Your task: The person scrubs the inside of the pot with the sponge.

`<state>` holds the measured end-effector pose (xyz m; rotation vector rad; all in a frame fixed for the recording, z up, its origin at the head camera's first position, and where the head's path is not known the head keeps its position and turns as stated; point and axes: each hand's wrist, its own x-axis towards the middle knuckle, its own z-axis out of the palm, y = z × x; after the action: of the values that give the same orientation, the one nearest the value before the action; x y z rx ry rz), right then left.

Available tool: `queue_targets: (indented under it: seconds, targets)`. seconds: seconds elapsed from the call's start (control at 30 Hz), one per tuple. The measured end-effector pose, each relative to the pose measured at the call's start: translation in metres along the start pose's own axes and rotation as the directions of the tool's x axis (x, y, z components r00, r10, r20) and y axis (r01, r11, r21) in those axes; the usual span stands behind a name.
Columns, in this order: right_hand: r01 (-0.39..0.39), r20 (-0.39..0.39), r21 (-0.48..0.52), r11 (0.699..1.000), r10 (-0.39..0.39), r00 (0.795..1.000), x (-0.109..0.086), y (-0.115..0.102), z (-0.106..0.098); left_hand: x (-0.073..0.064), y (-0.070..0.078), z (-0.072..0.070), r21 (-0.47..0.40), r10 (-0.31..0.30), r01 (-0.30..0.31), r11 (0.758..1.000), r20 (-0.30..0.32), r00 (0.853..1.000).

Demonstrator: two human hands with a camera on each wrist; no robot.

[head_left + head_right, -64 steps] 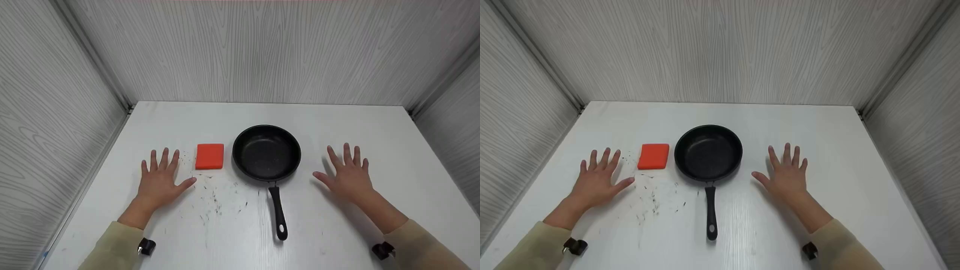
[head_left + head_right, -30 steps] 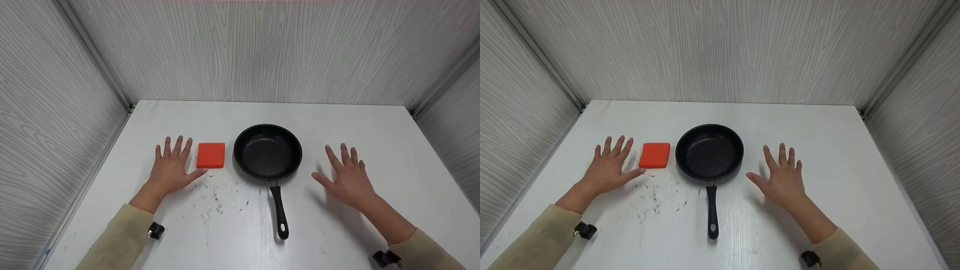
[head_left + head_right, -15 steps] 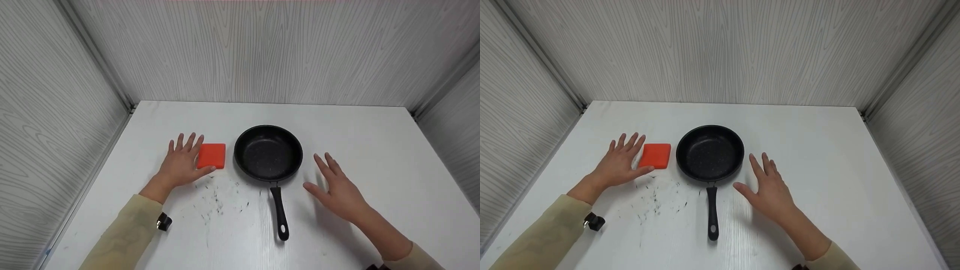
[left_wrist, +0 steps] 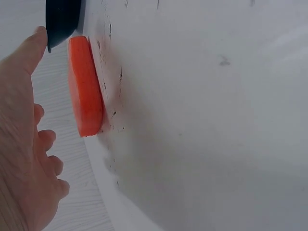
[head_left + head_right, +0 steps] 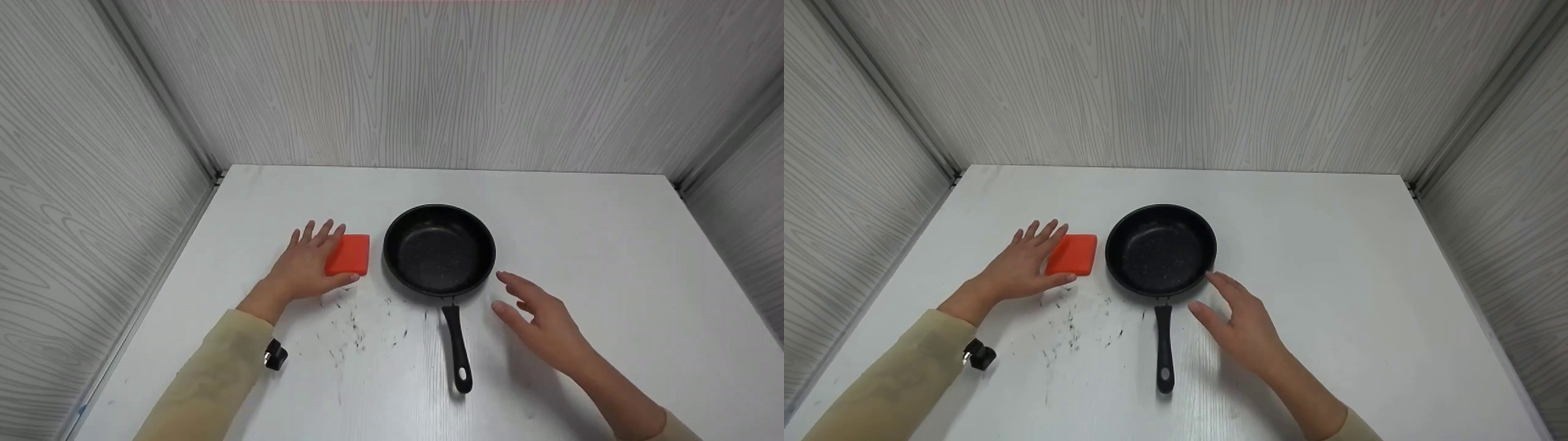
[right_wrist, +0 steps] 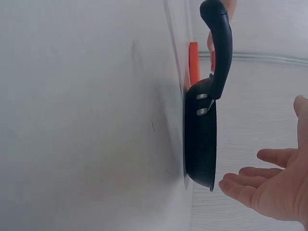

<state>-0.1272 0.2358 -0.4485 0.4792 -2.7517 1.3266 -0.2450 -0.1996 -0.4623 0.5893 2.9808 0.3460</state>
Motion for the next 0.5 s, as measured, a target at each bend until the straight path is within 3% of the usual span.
queue_targets:
  seconds: [0.23, 0.37, 0.5]
  targets:
    - [-0.123, 0.116, 0.219, 0.968, 0.099, 0.988, 0.002, -0.004, 0.01, 0.007, -0.003, -0.001, -0.049, 0.033, -0.032, 0.998, 0.019, 0.999]
    - [-0.167, 0.179, 0.364, 0.916, 0.107, 0.978, 0.005, -0.005, 0.017, 0.01, -0.003, -0.002, -0.07, 0.043, -0.041, 0.997, 0.032, 0.999]
    - [-0.227, 0.233, 0.442, 0.868, 0.133, 0.963, 0.005, -0.005, 0.024, 0.013, -0.004, -0.003, -0.095, 0.049, -0.044, 0.995, 0.054, 0.997]
